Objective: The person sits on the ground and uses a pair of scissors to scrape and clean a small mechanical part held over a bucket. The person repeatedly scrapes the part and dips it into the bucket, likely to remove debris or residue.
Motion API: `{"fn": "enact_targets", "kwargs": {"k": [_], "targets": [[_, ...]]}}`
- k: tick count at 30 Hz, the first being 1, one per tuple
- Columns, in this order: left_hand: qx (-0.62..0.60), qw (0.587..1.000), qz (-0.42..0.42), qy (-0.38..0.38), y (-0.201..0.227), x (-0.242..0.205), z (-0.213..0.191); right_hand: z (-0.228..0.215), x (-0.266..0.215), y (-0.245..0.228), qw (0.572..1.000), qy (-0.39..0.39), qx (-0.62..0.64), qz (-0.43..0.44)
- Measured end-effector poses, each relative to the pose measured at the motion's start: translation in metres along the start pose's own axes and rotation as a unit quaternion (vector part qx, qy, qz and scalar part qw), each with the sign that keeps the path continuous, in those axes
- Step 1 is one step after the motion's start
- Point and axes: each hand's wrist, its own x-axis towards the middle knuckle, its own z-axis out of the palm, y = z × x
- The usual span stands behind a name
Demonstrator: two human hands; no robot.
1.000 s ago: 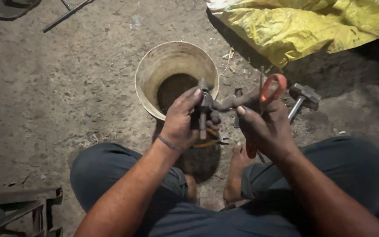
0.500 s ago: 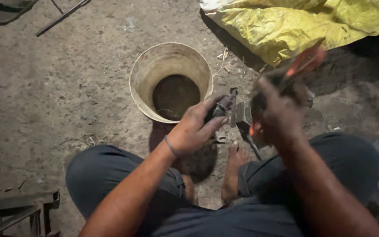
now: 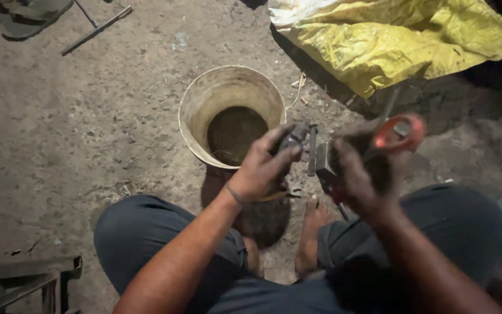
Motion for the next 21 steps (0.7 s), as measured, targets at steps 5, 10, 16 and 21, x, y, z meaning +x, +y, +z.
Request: {"fn": "enact_targets", "kwargs": {"k": [5, 10, 16, 21], "targets": [[0.011, 0.99, 0.074, -0.122, -0.008, 0.002, -0.003, -0.016, -0.003, 0.008, 0.999, 0.02, 0.04, 0.008], [-0.188, 0.961, -0.11, -0.169, -0.009, -0.001, -0.002, -0.02, 0.001, 0.009, 0.992, 0.0, 0.123, 0.036], [-0.229, 0.957, -0.151, -0.091, -0.016, -0.01, 0.001, -0.026, 0.011, 0.019, 0.993, -0.02, 0.08, 0.08], [-0.219, 0.964, -0.132, -0.073, -0.015, -0.009, 0.0, -0.025, 0.013, 0.024, 0.991, -0.093, -0.01, 0.098]]}}
